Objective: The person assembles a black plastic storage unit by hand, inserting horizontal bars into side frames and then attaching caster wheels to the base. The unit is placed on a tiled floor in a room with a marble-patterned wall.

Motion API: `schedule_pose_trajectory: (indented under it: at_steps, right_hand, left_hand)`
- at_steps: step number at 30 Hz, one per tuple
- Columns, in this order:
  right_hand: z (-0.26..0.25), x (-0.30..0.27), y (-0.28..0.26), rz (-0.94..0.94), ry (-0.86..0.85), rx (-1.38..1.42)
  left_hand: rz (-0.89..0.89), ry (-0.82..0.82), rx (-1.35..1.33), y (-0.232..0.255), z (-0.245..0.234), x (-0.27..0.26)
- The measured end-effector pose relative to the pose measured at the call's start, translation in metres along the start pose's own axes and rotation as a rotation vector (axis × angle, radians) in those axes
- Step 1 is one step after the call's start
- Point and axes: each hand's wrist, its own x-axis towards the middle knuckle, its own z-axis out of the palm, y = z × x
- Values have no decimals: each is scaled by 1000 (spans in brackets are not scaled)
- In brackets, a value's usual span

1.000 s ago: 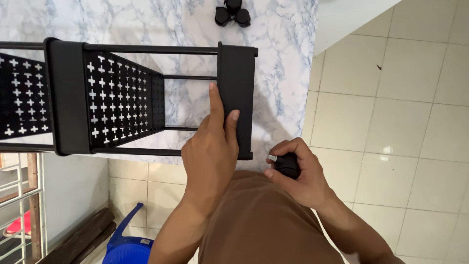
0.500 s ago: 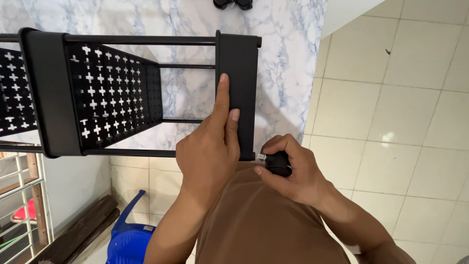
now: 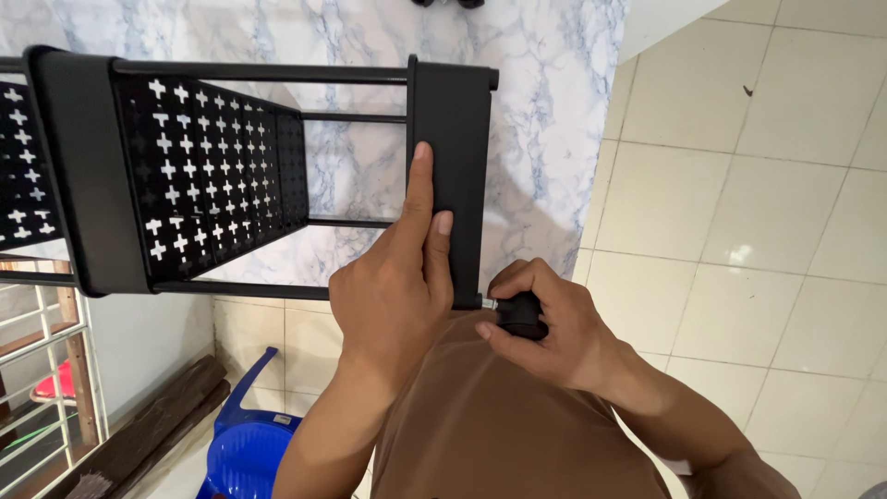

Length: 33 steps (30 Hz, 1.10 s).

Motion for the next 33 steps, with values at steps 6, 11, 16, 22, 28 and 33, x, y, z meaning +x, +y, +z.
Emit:
schedule_pose_trajectory:
  at_steps: [6, 11, 16, 22, 28, 33]
  right_hand:
    - [-12, -5, -3, -13, 55, 16]
    - [-20, -7, 2, 53, 185, 46]
    - [-23, -3, 5, -2, 199, 181]
    - [-24, 6, 0, -29, 191, 144]
    - [-27, 24, -4, -40, 152, 242]
    - [-28, 34, -4, -87, 147, 207]
  left_hand:
    - [-37, -136, -17, -1, -8, -18]
    - [23, -199, -1, -5, -25, -53]
    - [-148, -345, -4, 1, -46, -61]
    - [332, -21, 198, 2, -54, 0]
    - [360, -277, 52, 1, -34, 68]
    - [373, -443, 40, -2, -20, 86]
